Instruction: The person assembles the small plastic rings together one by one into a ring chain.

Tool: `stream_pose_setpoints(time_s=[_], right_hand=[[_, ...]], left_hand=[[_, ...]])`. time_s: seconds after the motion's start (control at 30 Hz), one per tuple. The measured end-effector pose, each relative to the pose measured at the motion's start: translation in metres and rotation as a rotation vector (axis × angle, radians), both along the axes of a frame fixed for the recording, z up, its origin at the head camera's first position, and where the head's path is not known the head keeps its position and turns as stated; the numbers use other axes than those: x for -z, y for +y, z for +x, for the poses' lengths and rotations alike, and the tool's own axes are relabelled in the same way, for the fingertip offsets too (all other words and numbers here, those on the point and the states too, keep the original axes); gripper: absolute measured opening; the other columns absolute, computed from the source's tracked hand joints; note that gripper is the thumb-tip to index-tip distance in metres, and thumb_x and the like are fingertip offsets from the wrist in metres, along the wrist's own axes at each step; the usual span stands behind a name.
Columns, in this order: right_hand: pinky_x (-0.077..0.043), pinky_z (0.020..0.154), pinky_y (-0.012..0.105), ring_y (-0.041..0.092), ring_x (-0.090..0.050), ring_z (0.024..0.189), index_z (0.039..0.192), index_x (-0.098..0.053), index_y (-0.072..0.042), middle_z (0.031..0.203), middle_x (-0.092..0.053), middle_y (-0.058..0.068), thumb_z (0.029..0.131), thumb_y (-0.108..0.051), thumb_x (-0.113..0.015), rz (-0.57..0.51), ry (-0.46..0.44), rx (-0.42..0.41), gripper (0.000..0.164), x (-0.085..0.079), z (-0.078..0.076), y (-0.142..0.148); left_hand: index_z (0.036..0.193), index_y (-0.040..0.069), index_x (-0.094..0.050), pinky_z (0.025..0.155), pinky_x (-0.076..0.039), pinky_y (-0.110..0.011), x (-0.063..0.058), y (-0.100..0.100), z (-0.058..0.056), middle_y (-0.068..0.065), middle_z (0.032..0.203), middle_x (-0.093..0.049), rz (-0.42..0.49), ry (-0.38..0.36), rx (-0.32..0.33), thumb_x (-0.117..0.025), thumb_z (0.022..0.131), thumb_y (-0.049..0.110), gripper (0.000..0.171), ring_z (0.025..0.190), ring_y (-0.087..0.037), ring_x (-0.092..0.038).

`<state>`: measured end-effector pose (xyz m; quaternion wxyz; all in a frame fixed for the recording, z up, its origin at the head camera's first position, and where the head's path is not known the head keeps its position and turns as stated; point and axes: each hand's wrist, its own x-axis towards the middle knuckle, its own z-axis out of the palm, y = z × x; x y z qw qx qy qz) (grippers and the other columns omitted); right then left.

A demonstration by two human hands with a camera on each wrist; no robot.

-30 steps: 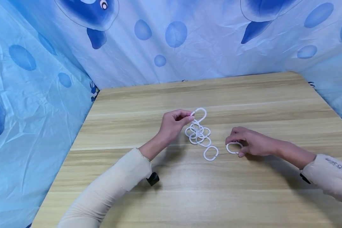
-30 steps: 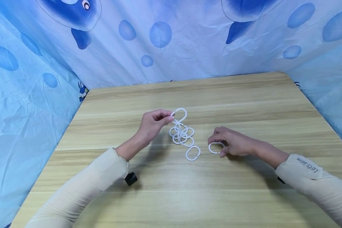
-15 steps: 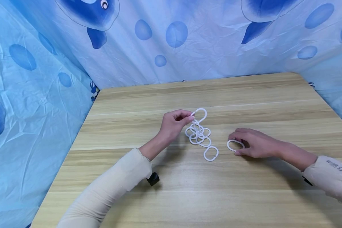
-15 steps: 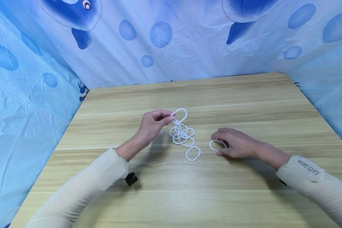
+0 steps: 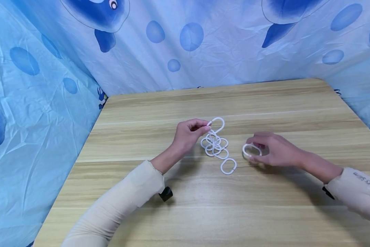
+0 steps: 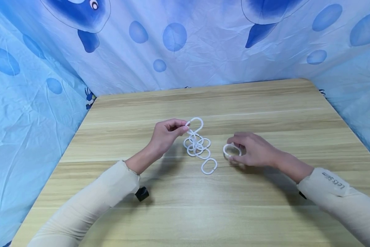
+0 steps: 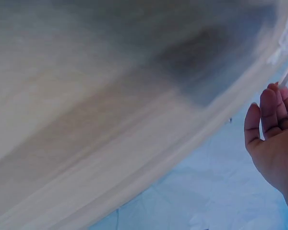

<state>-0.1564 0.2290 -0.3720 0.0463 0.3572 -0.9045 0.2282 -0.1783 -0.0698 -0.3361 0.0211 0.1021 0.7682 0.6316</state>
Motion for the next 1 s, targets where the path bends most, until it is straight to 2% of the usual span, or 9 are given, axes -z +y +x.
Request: stream_pose_setpoints(time_s=[0.1,0.27,0.47,0.67,0.83,1.0], right_hand=[[-0.039,0.058,0.023,0.006,-0.047,0.071,0.104,-0.068,-0.012,0.08,-0.054,-0.006,0.074,-0.026,-0.083,-0.043,0.042,0.03,0.036,-0.007,-0.004,-0.003],[-0.037,0.055,0.021,0.006,-0.046,0.07,0.104,-0.07,-0.01,0.078,-0.052,-0.007,0.072,-0.023,-0.084,-0.088,0.112,0.025,0.037,-0.014,-0.01,-0.005],[-0.037,0.056,0.02,0.007,-0.046,0.069,0.103,-0.071,-0.009,0.077,-0.051,-0.007,0.069,-0.02,-0.086,-0.146,0.196,0.027,0.04,-0.026,-0.019,-0.011],[-0.036,0.059,0.019,0.008,-0.049,0.069,0.103,-0.07,-0.008,0.077,-0.052,-0.004,0.067,-0.019,-0.087,-0.205,0.274,0.064,0.041,-0.044,-0.03,-0.022],[-0.035,0.059,0.021,0.007,-0.048,0.07,0.105,-0.07,-0.008,0.077,-0.053,-0.002,0.067,-0.019,-0.087,-0.247,0.299,0.074,0.043,-0.053,-0.035,-0.031],[-0.035,0.06,0.021,0.008,-0.048,0.072,0.106,-0.07,-0.008,0.078,-0.054,-0.001,0.067,-0.018,-0.087,-0.285,0.312,0.046,0.044,-0.056,-0.037,-0.041]], left_hand=[[0.097,0.002,-0.074,0.074,-0.052,-0.021,0.0,0.0,0.0,-0.007,0.092,-0.071,0.006,0.001,0.002,-0.073,0.086,0.01,0.014,0.078,-0.008,-0.062],[0.098,0.004,-0.074,0.074,-0.051,-0.021,0.0,0.0,0.001,-0.005,0.09,-0.072,-0.015,0.003,0.004,-0.073,0.086,0.012,0.014,0.078,-0.009,-0.062],[0.098,0.002,-0.074,0.071,-0.051,-0.021,0.001,0.0,0.001,-0.006,0.087,-0.072,-0.021,0.006,0.015,-0.073,0.086,0.012,0.016,0.076,-0.009,-0.062],[0.099,0.001,-0.073,0.071,-0.051,-0.021,0.001,0.001,0.002,-0.006,0.088,-0.072,-0.016,-0.008,0.042,-0.074,0.085,0.012,0.018,0.077,-0.01,-0.062],[0.101,-0.001,-0.072,0.072,-0.051,-0.021,0.001,0.001,0.001,-0.005,0.091,-0.073,-0.042,-0.017,0.062,-0.074,0.086,0.014,0.021,0.079,-0.009,-0.062],[0.099,0.0,-0.073,0.072,-0.051,-0.022,0.0,0.002,0.001,-0.005,0.092,-0.073,-0.046,-0.014,0.066,-0.074,0.085,0.013,0.019,0.079,-0.009,-0.063]])
